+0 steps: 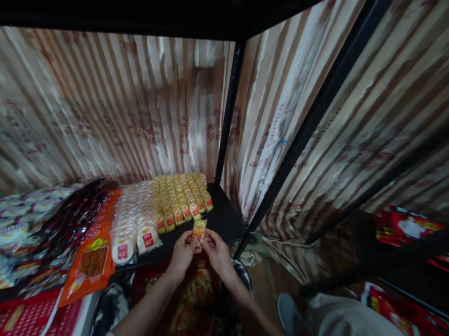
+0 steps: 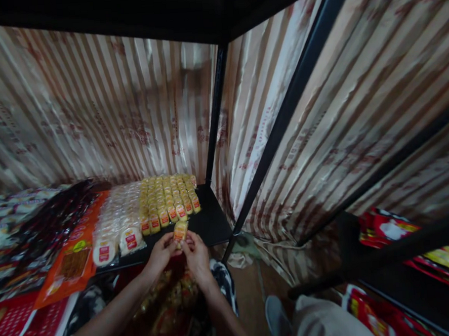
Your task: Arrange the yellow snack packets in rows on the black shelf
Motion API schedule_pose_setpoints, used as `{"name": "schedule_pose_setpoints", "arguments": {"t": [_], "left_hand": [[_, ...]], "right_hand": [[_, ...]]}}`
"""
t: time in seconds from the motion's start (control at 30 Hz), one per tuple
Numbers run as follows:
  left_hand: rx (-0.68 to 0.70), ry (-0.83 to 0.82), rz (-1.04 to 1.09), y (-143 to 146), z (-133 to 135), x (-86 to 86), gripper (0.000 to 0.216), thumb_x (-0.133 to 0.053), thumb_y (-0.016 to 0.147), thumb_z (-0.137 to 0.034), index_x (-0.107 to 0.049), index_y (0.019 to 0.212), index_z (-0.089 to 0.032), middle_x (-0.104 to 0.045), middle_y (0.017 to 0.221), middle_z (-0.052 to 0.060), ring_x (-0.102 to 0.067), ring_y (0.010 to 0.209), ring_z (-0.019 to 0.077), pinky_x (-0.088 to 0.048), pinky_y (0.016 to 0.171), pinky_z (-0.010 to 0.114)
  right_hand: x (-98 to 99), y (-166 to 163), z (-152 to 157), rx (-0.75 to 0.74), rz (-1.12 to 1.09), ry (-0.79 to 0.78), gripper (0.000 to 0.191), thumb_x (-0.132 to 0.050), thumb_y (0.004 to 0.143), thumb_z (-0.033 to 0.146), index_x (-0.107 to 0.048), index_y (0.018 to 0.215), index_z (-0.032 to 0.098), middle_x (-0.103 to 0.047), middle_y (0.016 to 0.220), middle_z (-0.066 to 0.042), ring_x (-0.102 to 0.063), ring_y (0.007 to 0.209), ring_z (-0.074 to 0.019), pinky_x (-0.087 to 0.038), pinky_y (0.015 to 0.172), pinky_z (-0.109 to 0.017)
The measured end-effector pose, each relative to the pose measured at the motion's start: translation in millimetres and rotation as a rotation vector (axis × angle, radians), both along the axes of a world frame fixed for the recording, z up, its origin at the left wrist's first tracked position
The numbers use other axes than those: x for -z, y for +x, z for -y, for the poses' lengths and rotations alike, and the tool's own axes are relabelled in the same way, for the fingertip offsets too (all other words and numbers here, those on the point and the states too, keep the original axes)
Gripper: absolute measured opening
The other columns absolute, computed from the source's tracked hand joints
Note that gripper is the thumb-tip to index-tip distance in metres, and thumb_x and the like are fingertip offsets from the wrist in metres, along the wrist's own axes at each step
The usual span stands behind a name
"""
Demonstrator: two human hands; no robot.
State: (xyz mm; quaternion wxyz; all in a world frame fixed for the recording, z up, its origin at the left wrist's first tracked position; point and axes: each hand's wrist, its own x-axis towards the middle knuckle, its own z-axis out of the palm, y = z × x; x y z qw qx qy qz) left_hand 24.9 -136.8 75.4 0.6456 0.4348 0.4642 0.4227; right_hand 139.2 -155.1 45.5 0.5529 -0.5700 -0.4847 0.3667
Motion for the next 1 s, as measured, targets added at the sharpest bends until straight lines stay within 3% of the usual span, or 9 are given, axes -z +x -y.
{"name": "schedule_pose_setpoints", "arguments": {"t": [0.2, 0.3, 0.4, 0.57, 0.67, 0.77, 0.9, 1.0], "left_hand": [[0.125, 0.060, -0.214, 40, -28, -14.8, 0.032, -0.045, 0.083, -0.019, -0.053, 0.114, -0.012, -0.064, 0.105, 0.011, -0.064, 0.078, 0.0139, -0.054, 0.065, 0.025], [0.049, 0.201, -0.484, 61, -42, -25.2, 0.039, -0.045, 0.082, -0.018, -0.049, 0.120, -0.014, -0.054, 0.123, 0.013, -0.061, 0.096, 0.0177, -0.051, 0.082, 0.032], [0.007, 0.381, -0.664, 83, -53, -31.7, 0.040, -0.043, 0.080, -0.014, -0.051, 0.119, -0.011, -0.052, 0.127, 0.013, -0.050, 0.116, 0.0195, -0.036, 0.103, 0.033], [0.064, 0.426, -0.589, 118, -87, -28.3, 0.042, -0.039, 0.083, -0.021, -0.049, 0.123, -0.012, -0.045, 0.136, 0.011, -0.037, 0.128, 0.0195, -0.027, 0.109, 0.034], [0.103, 0.393, -0.599, 132, -114, -27.6, 0.042, -0.037, 0.085, -0.024, -0.049, 0.123, -0.014, -0.048, 0.133, 0.011, -0.040, 0.126, 0.0208, -0.032, 0.106, 0.037], [0.138, 0.446, -0.757, 135, -130, -31.1, 0.044, -0.037, 0.084, -0.024, -0.049, 0.124, -0.011, -0.047, 0.134, 0.013, -0.041, 0.126, 0.0223, -0.032, 0.105, 0.037], [0.134, 0.712, -1.060, 130, -135, -33.8, 0.053, -0.042, 0.076, -0.019, -0.047, 0.127, -0.007, -0.043, 0.137, 0.014, -0.031, 0.131, 0.0272, -0.026, 0.109, 0.042], [0.227, 0.913, -1.183, 124, -136, -27.8, 0.060, -0.045, 0.070, -0.018, -0.045, 0.128, -0.005, -0.040, 0.138, 0.017, -0.026, 0.133, 0.0300, -0.019, 0.110, 0.047]], "right_hand": [[-8.3, 39, -24, 0.068, 0.028, 0.061, 0.034, -0.053, 0.077, 0.032, -0.057, 0.107, 0.017, -0.064, 0.097, -0.007, -0.062, 0.081, -0.0161, -0.053, 0.074, -0.030], [-15.0, 61, -47, 0.128, 0.060, 0.097, 0.036, -0.051, 0.077, 0.032, -0.057, 0.108, 0.015, -0.065, 0.099, -0.009, -0.063, 0.084, -0.0173, -0.052, 0.078, -0.031], [-21.9, 83, -77, 0.220, 0.163, 0.111, 0.036, -0.050, 0.077, 0.032, -0.058, 0.108, 0.015, -0.066, 0.098, -0.009, -0.063, 0.086, -0.0185, -0.051, 0.080, -0.033], [-27.0, 112, -135, 0.286, 0.357, 0.057, 0.036, -0.047, 0.078, 0.028, -0.058, 0.110, 0.016, -0.066, 0.103, -0.009, -0.063, 0.091, -0.0191, -0.048, 0.085, -0.034], [-22.6, 122, -169, 0.266, 0.398, 0.039, 0.036, -0.048, 0.077, 0.024, -0.059, 0.111, 0.019, -0.065, 0.108, -0.007, -0.061, 0.098, -0.0190, -0.046, 0.088, -0.033], [-12.1, 126, -199, 0.222, 0.377, 0.031, 0.037, -0.047, 0.075, 0.021, -0.060, 0.110, 0.019, -0.067, 0.105, -0.006, -0.061, 0.096, -0.0189, -0.047, 0.087, -0.033], [4.6, 126, -229, 0.175, 0.329, -0.021, 0.036, -0.045, 0.077, 0.020, -0.060, 0.109, 0.017, -0.069, 0.097, -0.005, -0.064, 0.086, -0.0173, -0.050, 0.081, -0.031], [14.0, 125, -244, 0.176, 0.382, -0.074, 0.036, -0.045, 0.076, 0.016, -0.061, 0.108, 0.017, -0.069, 0.097, -0.005, -0.064, 0.087, -0.0165, -0.050, 0.081, -0.029]]}}
